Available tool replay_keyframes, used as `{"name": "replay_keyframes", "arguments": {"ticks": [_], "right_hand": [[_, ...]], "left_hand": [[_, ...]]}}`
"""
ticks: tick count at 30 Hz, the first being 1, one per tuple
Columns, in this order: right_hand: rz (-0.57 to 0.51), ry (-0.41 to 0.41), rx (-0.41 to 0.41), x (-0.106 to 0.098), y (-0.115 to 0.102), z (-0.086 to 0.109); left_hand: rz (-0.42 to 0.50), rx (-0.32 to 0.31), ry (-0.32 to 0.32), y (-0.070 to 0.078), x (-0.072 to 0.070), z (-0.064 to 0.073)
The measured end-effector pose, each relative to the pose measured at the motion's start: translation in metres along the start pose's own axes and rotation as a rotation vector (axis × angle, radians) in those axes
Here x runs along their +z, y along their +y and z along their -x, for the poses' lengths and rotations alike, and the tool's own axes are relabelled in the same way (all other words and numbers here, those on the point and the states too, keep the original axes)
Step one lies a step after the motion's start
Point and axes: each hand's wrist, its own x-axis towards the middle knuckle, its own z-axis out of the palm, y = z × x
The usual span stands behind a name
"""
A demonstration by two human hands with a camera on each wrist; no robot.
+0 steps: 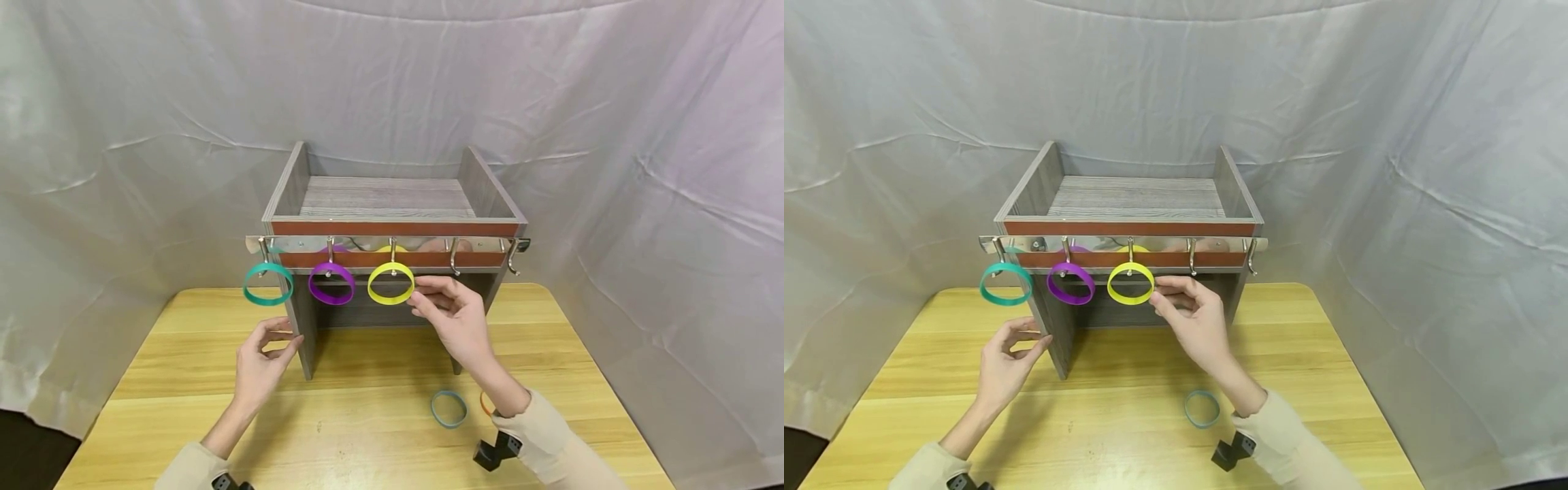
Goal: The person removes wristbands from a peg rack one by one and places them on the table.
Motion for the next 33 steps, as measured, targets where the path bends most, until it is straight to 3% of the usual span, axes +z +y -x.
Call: {"name": "replay_keyframes", "arguments": {"ticks": [33], "right_hand": [[-0.149, -0.026, -0.019, 0.010, -0.014, -0.003]], "left_hand": [[-0.008, 0.009, 0.009, -0.001, 0.000, 0.000]]}}
